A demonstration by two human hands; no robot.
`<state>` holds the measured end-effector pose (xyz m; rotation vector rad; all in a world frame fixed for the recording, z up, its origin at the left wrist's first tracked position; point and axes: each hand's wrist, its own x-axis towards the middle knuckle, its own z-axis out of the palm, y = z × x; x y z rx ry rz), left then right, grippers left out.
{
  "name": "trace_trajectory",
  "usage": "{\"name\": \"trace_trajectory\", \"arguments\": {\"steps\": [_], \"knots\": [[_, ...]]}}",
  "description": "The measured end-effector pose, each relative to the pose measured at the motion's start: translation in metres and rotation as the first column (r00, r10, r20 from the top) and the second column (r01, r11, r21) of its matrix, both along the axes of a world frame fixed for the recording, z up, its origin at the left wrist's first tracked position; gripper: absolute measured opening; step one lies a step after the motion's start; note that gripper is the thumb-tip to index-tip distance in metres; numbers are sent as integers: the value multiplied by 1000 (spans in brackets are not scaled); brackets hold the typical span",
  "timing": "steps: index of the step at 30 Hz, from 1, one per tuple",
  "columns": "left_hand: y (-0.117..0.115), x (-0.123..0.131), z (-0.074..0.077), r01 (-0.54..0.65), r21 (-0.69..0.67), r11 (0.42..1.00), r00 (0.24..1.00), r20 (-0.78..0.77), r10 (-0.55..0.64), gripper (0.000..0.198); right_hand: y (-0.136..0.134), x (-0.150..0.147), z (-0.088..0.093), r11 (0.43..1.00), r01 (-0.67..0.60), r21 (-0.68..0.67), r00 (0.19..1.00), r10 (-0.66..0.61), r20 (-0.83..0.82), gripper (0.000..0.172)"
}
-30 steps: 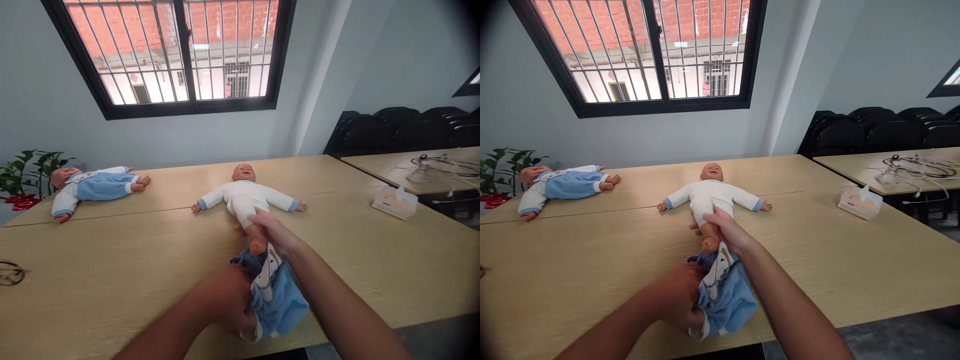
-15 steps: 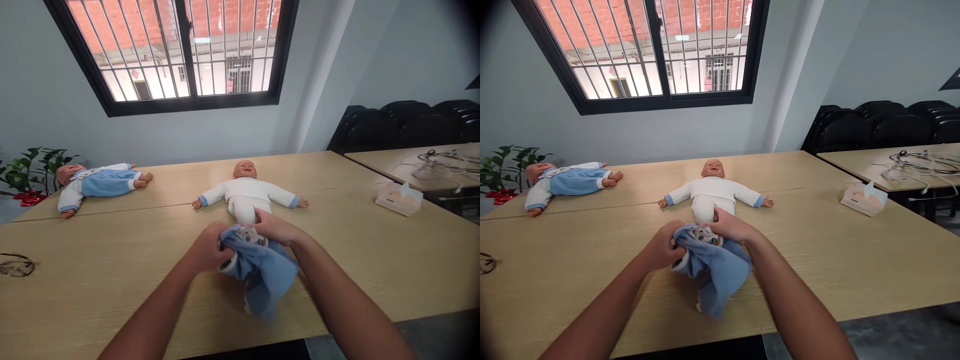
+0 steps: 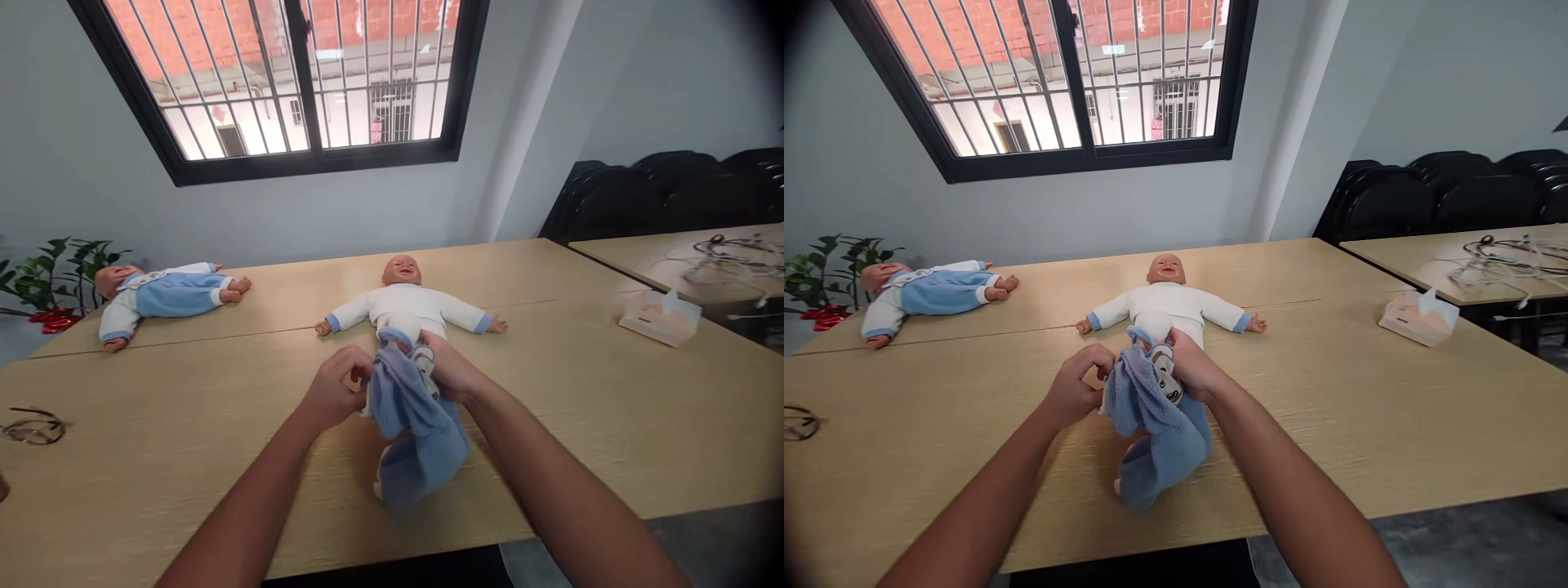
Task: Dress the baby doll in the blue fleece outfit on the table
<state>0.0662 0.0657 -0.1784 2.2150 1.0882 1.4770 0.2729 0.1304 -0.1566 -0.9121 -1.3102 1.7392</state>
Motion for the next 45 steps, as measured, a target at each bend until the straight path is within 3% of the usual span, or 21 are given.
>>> {"name": "trace_trajectory", "arguments": {"steps": [5,9,16,20,23,27,31,33,37,40,42,45], "knots": [[0,4,-5,-198,202,959,980,18,199,12,-3,-7,-2,998,64,-5,994,-64,-86,53],[-1,4,-5,-178,269,946,975,-79,206,26,-8,-13,-1,992,123,-9,989,-123,-88,52],[-6,9,-7,-227,85,970,950,-201,240,53,-21,-26,-5,982,174,-69,976,-181,-124,40],[-7,15,-11,-274,-70,959,945,-207,255,57,-28,-32,-9,981,136,-137,969,-160,-187,40],[-6,17,-14,-269,-104,958,952,-181,247,60,-31,-33,-13,977,171,-129,968,-191,-164,40],[-2,16,-17,-306,25,952,945,-115,307,57,-29,-28,-13,997,37,-66,991,-45,-129,35],[1,9,-17,-502,212,838,857,-12,516,48,-15,-9,-2,990,-131,-46,989,127,-81,49],[2,4,-14,-570,234,788,813,17,583,44,-6,9,8,979,-203,10,979,202,19,55],[3,-4,-8,-569,231,789,819,82,567,40,14,48,21,939,-286,193,927,220,304,49],[3,-7,-4,-558,319,766,822,88,562,44,36,70,15,959,-152,241,951,76,299,47],[3,-8,-3,-541,415,732,818,57,573,46,53,79,5,969,35,245,969,-94,231,45],[1,-9,-3,-479,528,701,827,4,562,52,77,83,-14,925,303,229,933,-337,129,47]]}}
